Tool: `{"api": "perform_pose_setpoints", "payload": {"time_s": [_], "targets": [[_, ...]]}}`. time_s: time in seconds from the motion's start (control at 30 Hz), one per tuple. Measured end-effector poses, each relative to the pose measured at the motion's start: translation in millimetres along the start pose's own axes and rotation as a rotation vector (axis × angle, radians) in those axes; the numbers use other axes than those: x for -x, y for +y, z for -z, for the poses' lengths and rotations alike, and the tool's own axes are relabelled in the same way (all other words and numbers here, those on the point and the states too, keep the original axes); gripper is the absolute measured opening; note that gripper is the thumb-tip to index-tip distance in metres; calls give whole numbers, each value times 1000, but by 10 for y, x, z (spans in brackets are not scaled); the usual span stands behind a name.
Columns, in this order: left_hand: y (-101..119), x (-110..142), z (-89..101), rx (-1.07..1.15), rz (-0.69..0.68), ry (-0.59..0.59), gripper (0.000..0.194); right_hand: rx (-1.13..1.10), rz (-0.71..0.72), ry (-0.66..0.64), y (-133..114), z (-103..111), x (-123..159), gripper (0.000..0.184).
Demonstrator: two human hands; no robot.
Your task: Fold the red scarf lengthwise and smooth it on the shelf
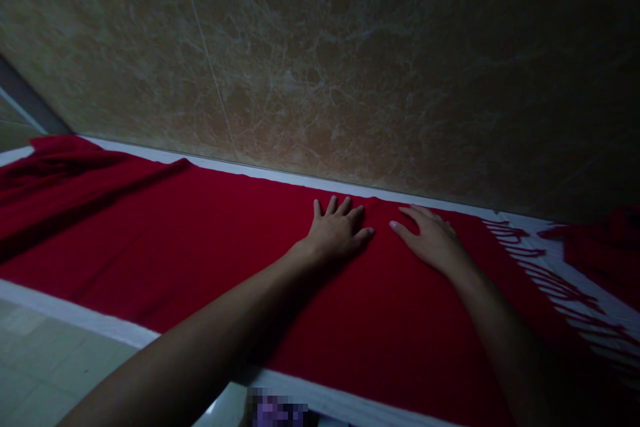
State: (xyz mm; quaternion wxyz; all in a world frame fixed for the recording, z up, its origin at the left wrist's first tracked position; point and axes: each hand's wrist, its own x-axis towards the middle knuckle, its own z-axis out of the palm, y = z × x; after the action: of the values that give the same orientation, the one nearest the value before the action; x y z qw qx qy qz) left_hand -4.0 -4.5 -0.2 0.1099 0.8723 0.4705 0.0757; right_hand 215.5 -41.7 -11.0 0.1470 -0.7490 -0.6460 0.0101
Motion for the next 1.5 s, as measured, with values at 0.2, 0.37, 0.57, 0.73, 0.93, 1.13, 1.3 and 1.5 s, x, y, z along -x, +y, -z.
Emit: {"api": "perform_pose_setpoints", "payload": {"time_s": [0.2, 0.37, 0.57, 0.73, 0.93, 1.13, 1.3, 1.5], "targets": [[7, -6, -4, 9, 4, -3, 72, 0, -7, -2, -2, 3, -5, 50], [9, -5, -1, -4, 6, -8, 71, -3, -20, -24, -30, 29, -3, 51], [4, -5, 0, 2, 5, 0, 71, -4, -17, -21, -42, 37, 6, 51], [-2, -15, -23, 0, 4, 7, 71, -3, -19, -13, -35, 21, 0, 49], [-9, -24, -21, 0, 8, 0, 71, -4, -17, -11, -23, 9, -6, 49], [-7, -17, -25, -6, 8, 8, 72, -2, -18, -25, -21, 6, -7, 51], [-5, -14, -22, -2, 10, 1, 71, -3, -14, -16, -24, 5, -3, 49], [-7, -17, -27, 3, 10, 8, 72, -5, -10, -13, -23, 9, -1, 49]]}}
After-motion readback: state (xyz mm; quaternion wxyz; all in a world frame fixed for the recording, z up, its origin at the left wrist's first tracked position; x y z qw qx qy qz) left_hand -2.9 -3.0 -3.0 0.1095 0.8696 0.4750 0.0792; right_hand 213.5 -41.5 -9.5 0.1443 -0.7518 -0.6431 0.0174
